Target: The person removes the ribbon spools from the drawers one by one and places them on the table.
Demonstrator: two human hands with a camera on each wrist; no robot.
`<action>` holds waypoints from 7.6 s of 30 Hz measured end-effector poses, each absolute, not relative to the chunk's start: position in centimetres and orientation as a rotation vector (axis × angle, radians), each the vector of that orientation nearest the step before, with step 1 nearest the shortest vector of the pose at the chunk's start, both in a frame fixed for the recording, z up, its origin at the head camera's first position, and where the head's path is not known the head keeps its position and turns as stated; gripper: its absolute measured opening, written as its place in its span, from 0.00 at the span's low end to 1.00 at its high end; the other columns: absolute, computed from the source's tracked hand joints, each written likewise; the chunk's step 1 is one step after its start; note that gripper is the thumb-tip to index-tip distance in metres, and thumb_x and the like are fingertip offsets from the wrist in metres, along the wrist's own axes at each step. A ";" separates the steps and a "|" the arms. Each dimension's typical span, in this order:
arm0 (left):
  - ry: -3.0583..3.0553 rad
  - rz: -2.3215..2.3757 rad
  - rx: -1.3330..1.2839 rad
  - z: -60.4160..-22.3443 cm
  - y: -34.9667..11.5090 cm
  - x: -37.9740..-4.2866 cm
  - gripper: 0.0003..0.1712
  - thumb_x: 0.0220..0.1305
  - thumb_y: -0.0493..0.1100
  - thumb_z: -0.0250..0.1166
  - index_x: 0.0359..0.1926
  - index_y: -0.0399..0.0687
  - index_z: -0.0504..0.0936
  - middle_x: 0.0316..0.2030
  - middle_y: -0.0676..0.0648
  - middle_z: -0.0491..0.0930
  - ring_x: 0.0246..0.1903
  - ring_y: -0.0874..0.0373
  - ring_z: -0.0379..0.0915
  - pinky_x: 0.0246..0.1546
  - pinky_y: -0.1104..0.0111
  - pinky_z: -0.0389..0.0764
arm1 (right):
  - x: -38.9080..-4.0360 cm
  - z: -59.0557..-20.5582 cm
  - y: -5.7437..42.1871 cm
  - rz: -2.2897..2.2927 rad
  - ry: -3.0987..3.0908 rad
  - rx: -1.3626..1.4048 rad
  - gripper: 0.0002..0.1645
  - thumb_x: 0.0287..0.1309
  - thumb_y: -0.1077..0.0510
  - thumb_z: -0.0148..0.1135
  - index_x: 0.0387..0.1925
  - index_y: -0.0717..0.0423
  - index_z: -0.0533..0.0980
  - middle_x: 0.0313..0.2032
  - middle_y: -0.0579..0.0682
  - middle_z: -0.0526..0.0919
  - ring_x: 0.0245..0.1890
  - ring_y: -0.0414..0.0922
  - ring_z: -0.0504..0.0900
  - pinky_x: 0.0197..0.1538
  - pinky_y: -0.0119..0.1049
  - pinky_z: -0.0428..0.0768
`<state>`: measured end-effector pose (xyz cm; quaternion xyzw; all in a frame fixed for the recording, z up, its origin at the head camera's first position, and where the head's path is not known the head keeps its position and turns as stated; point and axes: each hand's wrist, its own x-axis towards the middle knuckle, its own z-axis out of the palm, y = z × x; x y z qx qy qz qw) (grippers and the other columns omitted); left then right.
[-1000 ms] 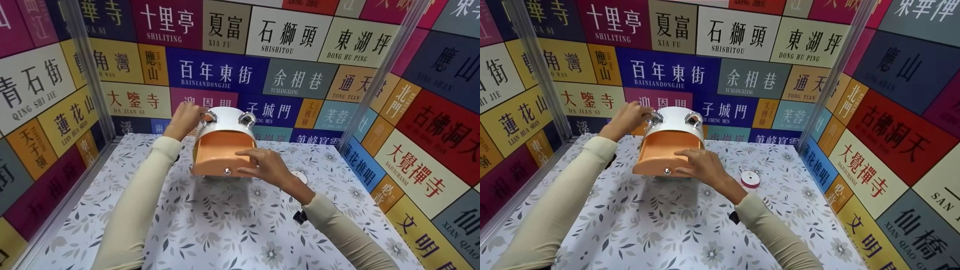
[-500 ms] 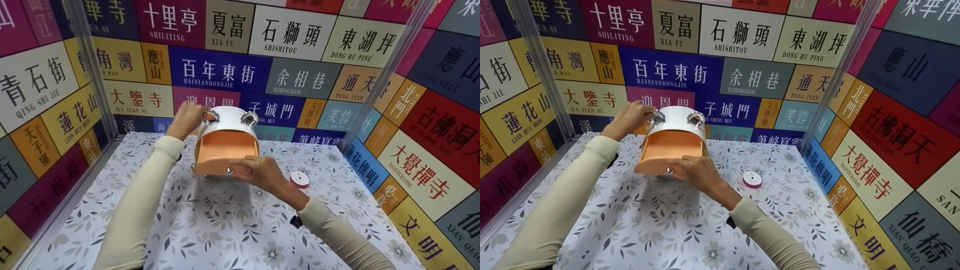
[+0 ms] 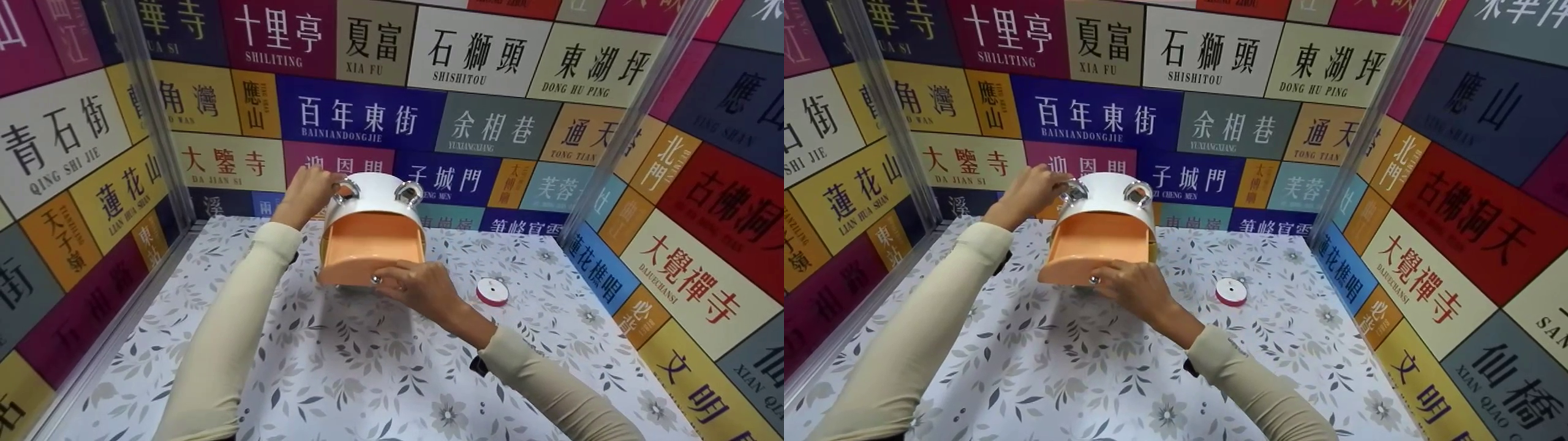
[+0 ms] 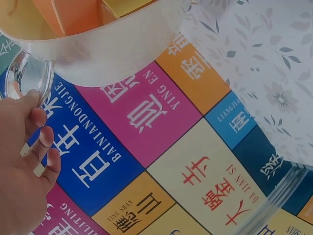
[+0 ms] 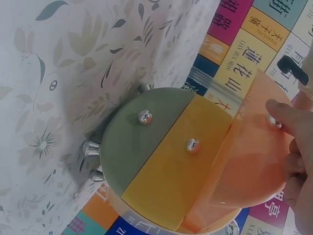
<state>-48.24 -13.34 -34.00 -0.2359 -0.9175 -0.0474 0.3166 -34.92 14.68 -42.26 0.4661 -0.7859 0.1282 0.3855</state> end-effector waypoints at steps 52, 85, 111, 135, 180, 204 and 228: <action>-2.465 -0.154 -0.586 -34.0 -13.3 -48.0 0.11 0.74 0.39 0.64 0.51 0.54 0.89 0.28 0.39 0.86 0.28 0.42 0.78 0.31 0.52 0.79 | -40.3 -42.4 13.9 0.445 -2.070 0.943 0.16 0.54 0.48 0.81 0.45 0.42 0.89 0.39 0.43 0.91 0.19 0.38 0.79 0.23 0.37 0.77; -2.494 -0.209 -0.587 -34.5 -13.4 -48.3 0.10 0.75 0.40 0.62 0.50 0.53 0.88 0.29 0.39 0.86 0.30 0.41 0.78 0.33 0.50 0.78 | -43.7 -42.8 12.7 0.470 -2.231 0.760 0.14 0.61 0.46 0.75 0.49 0.37 0.88 0.30 0.43 0.90 0.22 0.39 0.83 0.24 0.38 0.80; -2.476 -0.192 -0.589 -34.5 -13.4 -48.2 0.10 0.74 0.38 0.62 0.49 0.53 0.88 0.29 0.41 0.86 0.28 0.41 0.79 0.32 0.50 0.79 | -43.6 -44.5 13.2 0.526 -2.026 0.922 0.26 0.47 0.52 0.85 0.51 0.43 0.88 0.19 0.42 0.76 0.19 0.36 0.69 0.21 0.35 0.71; -2.504 -0.168 -0.573 -34.4 -13.2 -48.2 0.13 0.75 0.38 0.59 0.51 0.57 0.87 0.30 0.42 0.86 0.31 0.42 0.79 0.32 0.52 0.78 | -45.6 -48.9 13.0 0.422 -2.096 0.984 0.16 0.46 0.53 0.84 0.40 0.44 0.91 0.31 0.43 0.89 0.26 0.43 0.84 0.32 0.37 0.83; -2.533 -0.230 -0.556 -34.3 -13.2 -48.2 0.13 0.73 0.37 0.60 0.49 0.55 0.88 0.29 0.42 0.85 0.30 0.42 0.78 0.31 0.52 0.77 | -40.1 -48.5 13.8 0.353 -2.076 1.073 0.11 0.58 0.56 0.78 0.44 0.45 0.89 0.39 0.45 0.90 0.28 0.41 0.86 0.32 0.33 0.83; -2.498 -0.275 -0.568 -34.5 -13.0 -48.0 0.14 0.72 0.35 0.60 0.47 0.55 0.89 0.27 0.42 0.84 0.26 0.44 0.77 0.27 0.52 0.76 | -36.6 -49.0 14.4 0.302 -2.023 1.078 0.07 0.60 0.55 0.75 0.41 0.46 0.87 0.32 0.44 0.87 0.22 0.41 0.82 0.29 0.31 0.82; -2.541 -0.248 -0.537 -34.6 -13.0 -47.7 0.18 0.72 0.33 0.57 0.51 0.56 0.88 0.26 0.42 0.83 0.24 0.46 0.75 0.26 0.55 0.76 | -37.2 -48.7 14.1 -0.014 -1.945 1.128 0.09 0.65 0.54 0.72 0.46 0.43 0.86 0.41 0.43 0.90 0.25 0.38 0.86 0.27 0.29 0.82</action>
